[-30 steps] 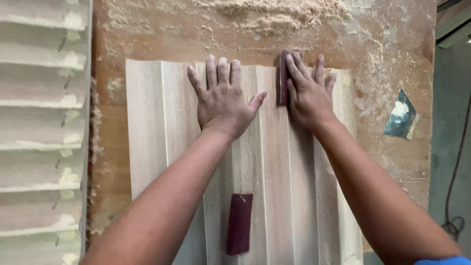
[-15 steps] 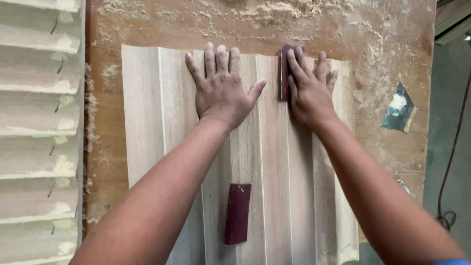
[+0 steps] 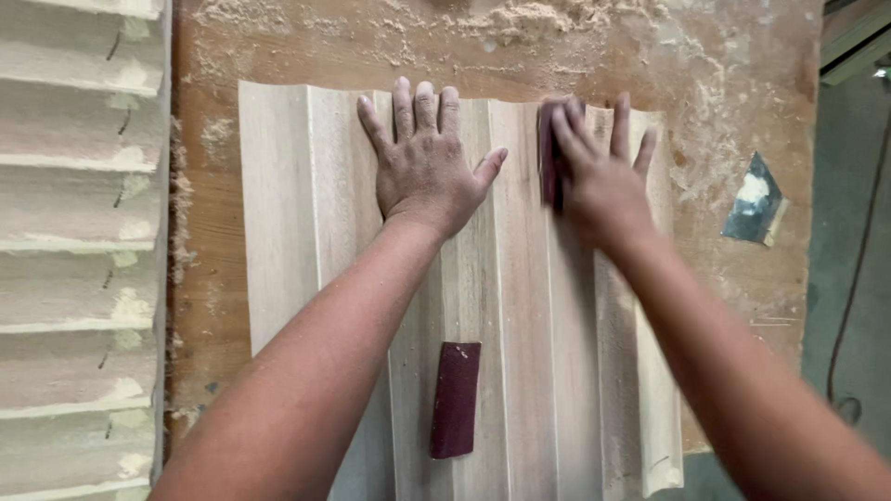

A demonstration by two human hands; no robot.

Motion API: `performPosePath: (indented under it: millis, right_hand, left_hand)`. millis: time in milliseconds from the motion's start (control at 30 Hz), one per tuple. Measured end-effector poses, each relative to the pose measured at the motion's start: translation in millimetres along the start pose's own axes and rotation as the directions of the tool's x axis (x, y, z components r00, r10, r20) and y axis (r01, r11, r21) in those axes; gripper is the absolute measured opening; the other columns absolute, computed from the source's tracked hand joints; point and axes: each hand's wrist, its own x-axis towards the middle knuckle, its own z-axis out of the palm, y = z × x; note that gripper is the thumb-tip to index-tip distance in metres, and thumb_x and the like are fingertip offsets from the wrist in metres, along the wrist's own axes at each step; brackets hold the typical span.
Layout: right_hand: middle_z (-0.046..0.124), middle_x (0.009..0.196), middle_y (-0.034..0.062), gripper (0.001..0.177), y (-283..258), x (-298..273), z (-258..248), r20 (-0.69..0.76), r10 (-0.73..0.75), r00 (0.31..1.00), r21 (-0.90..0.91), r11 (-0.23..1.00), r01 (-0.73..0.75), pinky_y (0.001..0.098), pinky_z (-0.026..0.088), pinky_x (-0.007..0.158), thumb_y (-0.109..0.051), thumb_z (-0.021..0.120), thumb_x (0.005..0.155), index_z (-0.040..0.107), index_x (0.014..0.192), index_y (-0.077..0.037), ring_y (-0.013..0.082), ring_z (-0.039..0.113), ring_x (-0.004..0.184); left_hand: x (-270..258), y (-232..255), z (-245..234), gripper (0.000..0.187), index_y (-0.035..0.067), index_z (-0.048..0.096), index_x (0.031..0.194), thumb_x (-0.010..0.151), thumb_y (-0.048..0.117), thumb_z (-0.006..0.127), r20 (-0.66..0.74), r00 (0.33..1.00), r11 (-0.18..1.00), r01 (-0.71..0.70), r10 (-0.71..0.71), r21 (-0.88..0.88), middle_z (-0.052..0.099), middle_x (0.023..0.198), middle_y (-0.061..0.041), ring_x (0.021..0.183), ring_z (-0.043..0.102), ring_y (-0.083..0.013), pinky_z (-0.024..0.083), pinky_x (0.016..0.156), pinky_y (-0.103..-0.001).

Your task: The person sands the surface of a grooved wooden panel by hand using small pieces of sandpaper, then uses a brush to clear away the wood dust before continuing to sand different sections of the panel.

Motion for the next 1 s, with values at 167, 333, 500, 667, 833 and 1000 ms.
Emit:
performPosePath:
  millis: [167, 333, 500, 667, 833, 1000]
  right_hand:
    - [0.023, 0.17, -0.0031, 0.068, -8, -133, 57, -0.052, 0.07, 0.996, 0.2, 0.978, -0.058, 0.07, -0.011, 0.117, -0.016, 0.043, 0.101, 0.021, 0.164, -0.025, 0.0389, -0.007, 0.157]
    - [0.017, 0.172, -0.0076, 0.069, 1, -75, 48, 0.001, 0.143, 0.99, 0.231, 0.963, -0.14, 0.075, -0.01, 0.114, -0.026, 0.04, 0.1, 0.015, 0.164, -0.034, 0.043, -0.007, 0.157]
    - [0.019, 0.172, -0.0035, 0.066, 0, -4, 10, -0.043, 0.107, 0.993, 0.186, 0.978, -0.097, 0.0691, -0.015, 0.114, -0.015, 0.037, 0.101, 0.02, 0.165, -0.022, 0.0386, -0.012, 0.154]
    - [0.021, 0.172, -0.0037, 0.058, -10, -139, 59, -0.004, 0.15, 0.989, 0.315, 0.939, -0.141, 0.0723, -0.007, 0.115, -0.031, 0.035, 0.106, 0.024, 0.163, -0.028, 0.0399, -0.007, 0.158]
    - [0.024, 0.171, -0.003, 0.061, -11, -69, 38, -0.051, 0.183, 0.982, 0.301, 0.94, -0.159, 0.0737, -0.011, 0.113, -0.025, 0.035, 0.104, 0.024, 0.163, -0.03, 0.0433, -0.006, 0.157]
    - [0.014, 0.173, -0.0006, 0.061, -18, -9, 3, -0.026, 0.181, 0.983, 0.21, 0.963, -0.172, 0.0696, -0.016, 0.113, -0.02, 0.031, 0.106, 0.014, 0.165, -0.023, 0.0362, -0.014, 0.154]
  left_hand:
    - [0, -1, 0, 0.095, 0.009, 0.046, 0.151, 0.088, 0.08, 0.049, -0.021, 1.0, 1.0, -0.004, 0.004, 0.001, 0.045, 0.154, -0.017, 0.149, 0.028, -0.0386, 0.002, 0.119, -0.07]
    - [0, -2, 1, 0.095, 0.009, 0.046, 0.151, 0.089, 0.081, 0.045, -0.012, 1.0, 1.0, -0.008, 0.008, 0.012, 0.046, 0.153, -0.016, 0.149, 0.029, -0.0383, 0.003, 0.119, -0.07]
    - [3, 3, 1, 0.095, 0.008, 0.045, 0.152, 0.09, 0.08, 0.047, -0.017, 1.0, 1.0, -0.008, 0.008, -0.013, 0.044, 0.155, -0.018, 0.15, 0.027, -0.0375, 0.003, 0.118, -0.071]
    - [-1, 0, -5, 0.095, 0.009, 0.041, 0.154, 0.091, 0.08, 0.043, 0.046, 0.999, 1.0, -0.003, 0.003, -0.014, 0.041, 0.157, -0.017, 0.152, 0.024, -0.0384, -0.002, 0.119, -0.07]
    - [1, -2, -3, 0.095, 0.008, 0.043, 0.153, 0.091, 0.079, 0.044, 0.023, 1.0, 1.0, -0.008, 0.008, -0.02, 0.043, 0.156, -0.017, 0.151, 0.025, -0.0386, -0.001, 0.119, -0.071]
    - [0, -1, -5, 0.095, 0.008, 0.041, 0.154, 0.092, 0.08, 0.043, 0.035, 0.999, 1.0, -0.015, 0.015, -0.018, 0.042, 0.157, -0.018, 0.151, 0.025, -0.0387, 0.0, 0.118, -0.071]
